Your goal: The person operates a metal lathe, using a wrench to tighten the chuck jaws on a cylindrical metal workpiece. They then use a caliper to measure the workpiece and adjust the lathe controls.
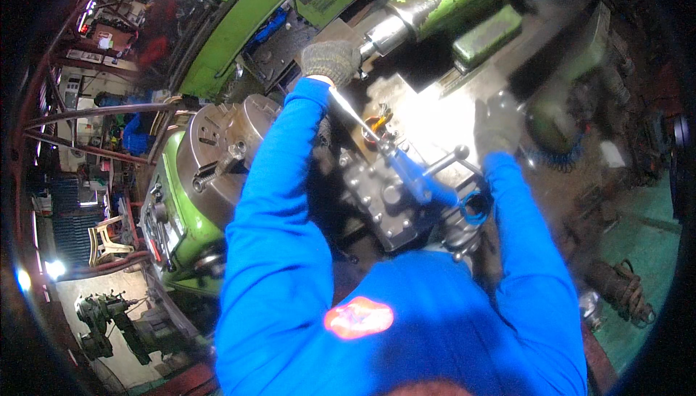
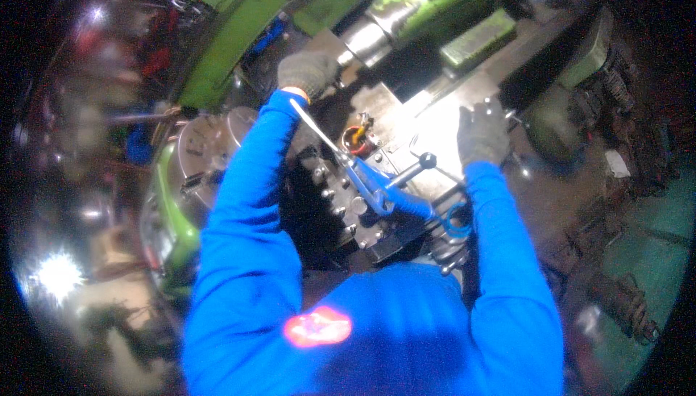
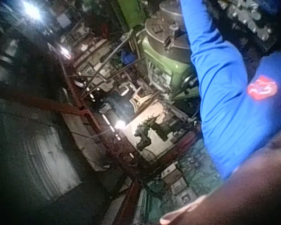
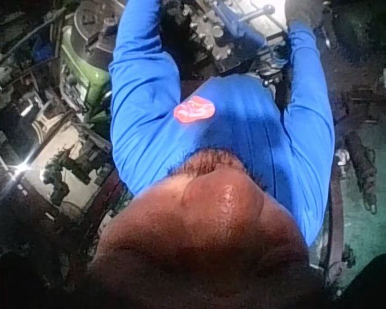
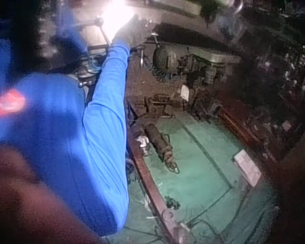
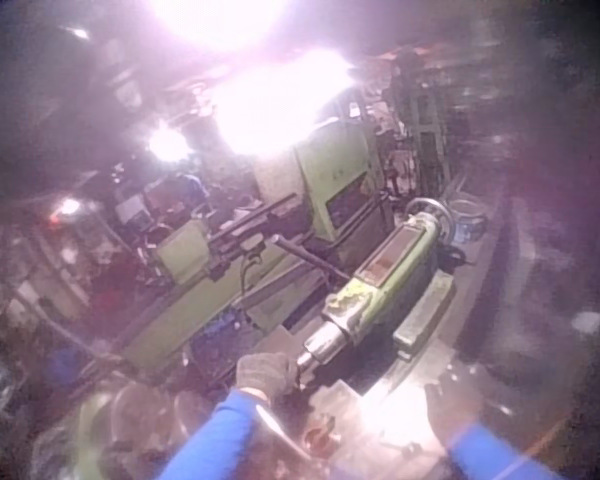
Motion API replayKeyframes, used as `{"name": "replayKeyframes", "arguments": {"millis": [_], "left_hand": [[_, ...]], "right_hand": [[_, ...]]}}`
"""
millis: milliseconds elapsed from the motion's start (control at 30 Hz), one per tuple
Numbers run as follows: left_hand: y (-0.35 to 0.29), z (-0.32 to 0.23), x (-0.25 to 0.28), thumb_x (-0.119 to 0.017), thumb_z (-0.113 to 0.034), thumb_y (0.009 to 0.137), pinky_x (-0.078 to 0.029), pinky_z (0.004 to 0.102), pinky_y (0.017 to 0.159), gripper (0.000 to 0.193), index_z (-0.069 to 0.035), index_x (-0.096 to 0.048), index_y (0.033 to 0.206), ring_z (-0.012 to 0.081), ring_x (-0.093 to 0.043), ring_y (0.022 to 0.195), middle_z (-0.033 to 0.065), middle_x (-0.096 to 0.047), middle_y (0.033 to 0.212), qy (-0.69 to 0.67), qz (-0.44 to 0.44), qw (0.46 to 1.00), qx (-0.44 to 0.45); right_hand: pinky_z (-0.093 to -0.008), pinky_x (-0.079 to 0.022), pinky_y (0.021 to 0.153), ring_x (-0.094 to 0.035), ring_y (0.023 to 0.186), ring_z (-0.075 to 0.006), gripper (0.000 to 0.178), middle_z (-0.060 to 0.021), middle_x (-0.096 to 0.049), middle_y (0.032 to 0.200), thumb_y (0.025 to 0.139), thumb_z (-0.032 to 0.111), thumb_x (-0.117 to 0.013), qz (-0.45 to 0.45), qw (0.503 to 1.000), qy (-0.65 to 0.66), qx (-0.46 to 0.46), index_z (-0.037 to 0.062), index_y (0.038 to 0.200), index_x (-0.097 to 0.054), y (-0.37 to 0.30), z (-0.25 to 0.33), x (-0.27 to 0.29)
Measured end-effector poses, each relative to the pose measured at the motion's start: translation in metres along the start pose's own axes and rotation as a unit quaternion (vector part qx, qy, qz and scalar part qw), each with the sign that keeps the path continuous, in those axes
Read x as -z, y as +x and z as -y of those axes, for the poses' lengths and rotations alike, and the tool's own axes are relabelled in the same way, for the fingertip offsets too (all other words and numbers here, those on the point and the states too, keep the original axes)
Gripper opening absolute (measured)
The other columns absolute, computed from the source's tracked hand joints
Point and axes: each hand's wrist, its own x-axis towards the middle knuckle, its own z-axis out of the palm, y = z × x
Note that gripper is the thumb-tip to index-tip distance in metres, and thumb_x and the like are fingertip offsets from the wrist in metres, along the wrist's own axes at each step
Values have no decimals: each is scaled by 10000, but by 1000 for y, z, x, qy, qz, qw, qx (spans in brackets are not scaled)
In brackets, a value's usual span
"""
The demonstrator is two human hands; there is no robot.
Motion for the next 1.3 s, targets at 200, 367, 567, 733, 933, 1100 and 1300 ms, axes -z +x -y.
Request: {"name": "replayKeyframes", "arguments": {"millis": [200, 367, 567, 733, 933, 1100, 1300], "left_hand": [[-5, 7, -13, -508, -423, 992, -571, 476, 824, 403, -127, -781, 1000, 379, -727, 941, 168, -751, 1021, -18, -16, 1000, -7], [-50, -2, -21, -622, -415, 948, -554, 492, 827, 355, -113, -750, 1083, 369, -716, 947, 182, -745, 1003, -141, -132, 978, 78], [-83, 6, -64, -601, -420, 991, -543, 497, 895, 450, -76, -666, 1275, 395, -678, 1079, 211, -703, 1182, -166, -38, 985, 18], [-35, 22, -157, -551, -364, 950, -516, 452, 941, 423, -11, -746, 1077, 394, -686, 1062, 243, -727, 1046, -357, -58, 932, 0], [-4, 17, -207, -594, -275, 943, -557, 431, 771, 317, -13, -766, 991, 314, -740, 896, 207, -746, 960, -504, 28, 863, 28], [-3, 12, -196, -597, -199, 972, -532, 363, 599, 211, -53, -700, 1084, 268, -639, 626, 106, -703, 840, -894, 134, 413, 106], [-3, -5, -183, -500, -140, 1019, -525, 405, 1044, 259, -101, -661, 1217, 247, -652, 1155, 64, -697, 1193, -905, 76, 411, 83]], "right_hand": [[-424, -436, 1133, -513, 1350, -319, 468, -140, -506, 1507, 1044, 479, -499, -22, 1000, -16, 11, 107, 1263, -680, -2, 0, -4], [-411, -414, 1150, -504, 1358, -316, 475, -147, -523, 1492, 1041, 472, -504, 22, 999, -28, 28, 89, 1257, -682, -1, 7, 16], [-427, -432, 1136, -501, 1359, -319, 504, -167, -514, 1495, 1052, 451, -482, -2, 1000, 10, 5, 44, 1296, -654, -3, 2, 1], [-432, -333, 1215, -429, 1432, -360, 480, -195, -486, 1535, 1066, 377, -443, 22, 996, -63, 51, 49, 1383, -592, 3, -18, -24], [-491, -331, 1212, -446, 1415, -408, 541, -269, -517, 1484, 1080, 400, -376, 41, 998, -18, 46, 8, 1380, -598, -2, 12, 12], [-512, -372, 1159, -489, 1331, -451, 486, -309, -548, 1396, 1049, 347, -435, 10, 998, 17, 54, -52, 1233, -644, -3, 10, 12], [-531, -398, 1128, -518, 1292, -464, 433, -315, -584, 1333, 1026, 293, -474, -50, 995, 75, 41, -76, 1165, -653, -31, -40, -19]]}}
